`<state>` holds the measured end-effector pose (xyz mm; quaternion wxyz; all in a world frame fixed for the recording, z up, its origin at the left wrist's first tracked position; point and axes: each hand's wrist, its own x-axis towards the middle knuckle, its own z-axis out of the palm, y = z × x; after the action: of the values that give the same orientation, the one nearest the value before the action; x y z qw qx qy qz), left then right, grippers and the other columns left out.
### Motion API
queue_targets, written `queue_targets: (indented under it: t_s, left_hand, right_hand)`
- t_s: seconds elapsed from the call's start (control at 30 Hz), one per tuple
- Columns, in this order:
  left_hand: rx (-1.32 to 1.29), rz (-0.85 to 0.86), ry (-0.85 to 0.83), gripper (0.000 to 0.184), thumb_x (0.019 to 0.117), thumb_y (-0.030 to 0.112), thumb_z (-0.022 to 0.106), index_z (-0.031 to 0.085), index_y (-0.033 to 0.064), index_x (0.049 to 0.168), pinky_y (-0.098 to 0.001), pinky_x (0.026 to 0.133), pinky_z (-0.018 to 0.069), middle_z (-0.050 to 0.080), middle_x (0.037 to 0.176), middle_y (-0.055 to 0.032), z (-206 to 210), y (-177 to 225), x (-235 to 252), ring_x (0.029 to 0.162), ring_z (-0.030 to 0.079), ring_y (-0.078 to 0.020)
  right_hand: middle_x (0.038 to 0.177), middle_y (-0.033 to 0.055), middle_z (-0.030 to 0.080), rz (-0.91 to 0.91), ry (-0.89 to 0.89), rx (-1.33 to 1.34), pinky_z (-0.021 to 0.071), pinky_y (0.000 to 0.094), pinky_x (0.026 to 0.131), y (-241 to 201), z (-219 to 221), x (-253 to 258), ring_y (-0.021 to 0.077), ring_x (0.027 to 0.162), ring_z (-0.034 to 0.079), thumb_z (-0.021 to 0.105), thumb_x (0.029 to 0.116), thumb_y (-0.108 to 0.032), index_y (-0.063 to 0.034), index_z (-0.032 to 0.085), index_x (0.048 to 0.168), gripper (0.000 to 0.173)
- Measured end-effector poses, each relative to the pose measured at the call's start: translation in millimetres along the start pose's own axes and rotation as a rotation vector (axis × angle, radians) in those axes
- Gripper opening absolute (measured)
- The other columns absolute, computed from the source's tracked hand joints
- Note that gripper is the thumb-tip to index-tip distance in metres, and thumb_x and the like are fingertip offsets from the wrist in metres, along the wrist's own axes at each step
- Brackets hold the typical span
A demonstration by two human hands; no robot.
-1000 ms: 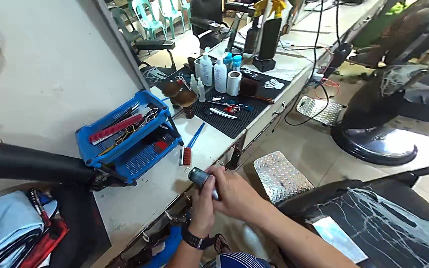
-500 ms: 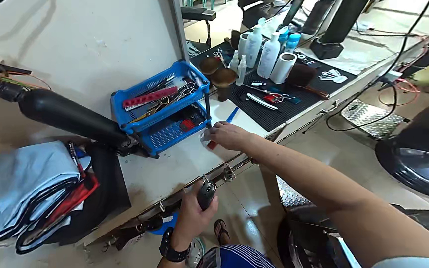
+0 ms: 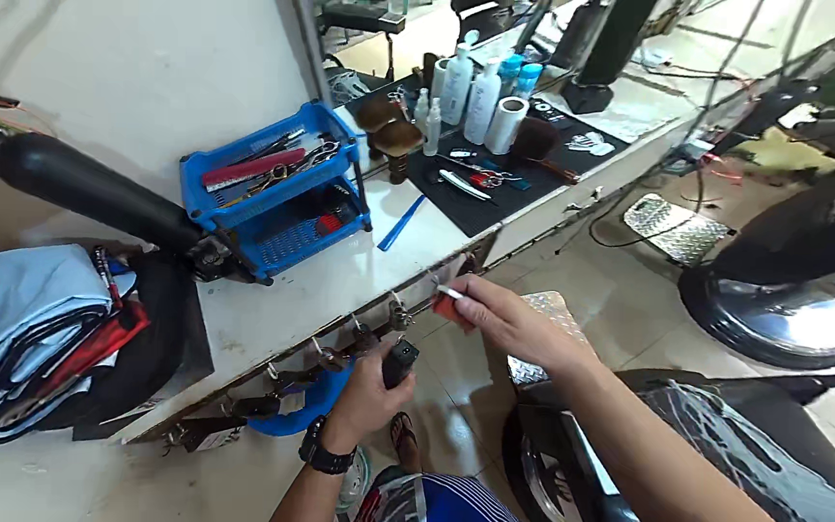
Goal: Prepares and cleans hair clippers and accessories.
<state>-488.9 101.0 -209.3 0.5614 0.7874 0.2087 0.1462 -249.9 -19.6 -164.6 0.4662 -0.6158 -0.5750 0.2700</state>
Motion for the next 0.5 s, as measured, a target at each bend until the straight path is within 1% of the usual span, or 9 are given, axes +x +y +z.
queue_targets:
  t_s: [0.03,0.07,0.17,0.23,0.3,0.37,0.43,0.47,0.5]
  left_hand:
    - [-0.014,0.008,-0.025,0.026,0.0910,0.014,0.067,0.066,-0.0003,0.113,-0.0285,0.073,0.0618,0.072,0.088,-0.0022,10,3,0,0.075,0.070,-0.0090]
    - [-0.025,0.014,-0.053,0.024,0.0909,0.013,0.067,0.066,0.0006,0.111,-0.0288,0.071,0.0616,0.072,0.086,-0.0017,19,7,-1,0.074,0.070,-0.0093]
    - [-0.075,0.085,-0.116,0.022,0.0897,0.009,0.069,0.067,0.0016,0.110,-0.0305,0.073,0.0624,0.073,0.087,-0.0015,50,17,-3,0.075,0.071,-0.0100]
    - [-0.087,0.110,-0.135,0.022,0.0887,0.008,0.071,0.069,0.0019,0.110,-0.0298,0.075,0.0629,0.074,0.090,-0.0012,67,25,-8,0.078,0.072,-0.0091]
    - [-0.100,0.100,-0.158,0.022,0.0900,0.011,0.068,0.066,0.0000,0.109,-0.0298,0.070,0.0618,0.072,0.085,-0.0023,76,31,-13,0.073,0.070,-0.0107]
    - [-0.057,0.120,-0.161,0.024,0.0897,0.013,0.067,0.066,-0.0012,0.108,-0.0281,0.070,0.0614,0.072,0.083,-0.0021,83,35,-20,0.072,0.070,-0.0090]
    - [0.007,0.175,-0.155,0.030,0.0888,0.015,0.070,0.067,-0.0014,0.113,-0.0272,0.074,0.0614,0.073,0.089,-0.0025,96,38,-23,0.077,0.070,-0.0064]
    - [0.022,0.220,-0.154,0.033,0.0883,0.014,0.072,0.067,-0.0012,0.117,-0.0274,0.078,0.0617,0.074,0.094,-0.0028,104,40,-25,0.082,0.071,-0.0057]
    - [0.041,0.263,-0.148,0.033,0.0873,0.014,0.074,0.068,-0.0002,0.116,-0.0272,0.081,0.0619,0.075,0.095,-0.0021,110,42,-28,0.085,0.071,-0.0047]
  right_hand:
    - [0.107,0.0032,0.065,-0.087,0.026,-0.055,0.0598,0.0299,0.077,-7,0,-13,0.0100,0.089,0.066,0.048,0.1079,-0.030,-0.0107,0.065,0.128,0.032]
    - [0.112,0.0048,0.065,-0.168,0.060,-0.102,0.0584,0.0305,0.085,-17,4,-25,0.0111,0.098,0.064,0.054,0.1061,-0.026,-0.0110,0.067,0.130,0.031]
    - [0.112,0.0082,0.068,-0.324,0.190,-0.168,0.0541,0.0354,0.095,-39,24,-59,0.0172,0.108,0.062,0.062,0.1027,-0.023,-0.0151,0.072,0.128,0.028]
    - [0.111,0.0076,0.068,-0.325,0.251,-0.194,0.0503,0.0372,0.097,-31,29,-84,0.0190,0.109,0.061,0.064,0.1022,-0.024,-0.0193,0.073,0.127,0.027]
    - [0.113,0.0057,0.069,-0.233,0.321,-0.261,0.0534,0.0388,0.098,-6,14,-114,0.0183,0.110,0.063,0.064,0.1018,-0.024,-0.0212,0.074,0.125,0.026]
    - [0.112,0.0050,0.069,-0.150,0.382,-0.285,0.0545,0.0388,0.096,9,-5,-138,0.0167,0.108,0.064,0.064,0.1010,-0.026,-0.0204,0.075,0.125,0.027]
    - [0.112,0.0056,0.069,-0.186,0.416,-0.213,0.0566,0.0337,0.093,-17,-4,-152,0.0137,0.106,0.064,0.065,0.1002,-0.025,-0.0180,0.075,0.124,0.026]
    - [0.114,0.0068,0.068,-0.230,0.392,-0.168,0.0568,0.0323,0.094,-33,1,-159,0.0135,0.107,0.064,0.065,0.1007,-0.024,-0.0174,0.075,0.124,0.026]
    - [0.115,0.0080,0.068,-0.260,0.363,-0.144,0.0555,0.0325,0.095,-39,5,-166,0.0143,0.109,0.063,0.065,0.1013,-0.023,-0.0174,0.074,0.124,0.025]
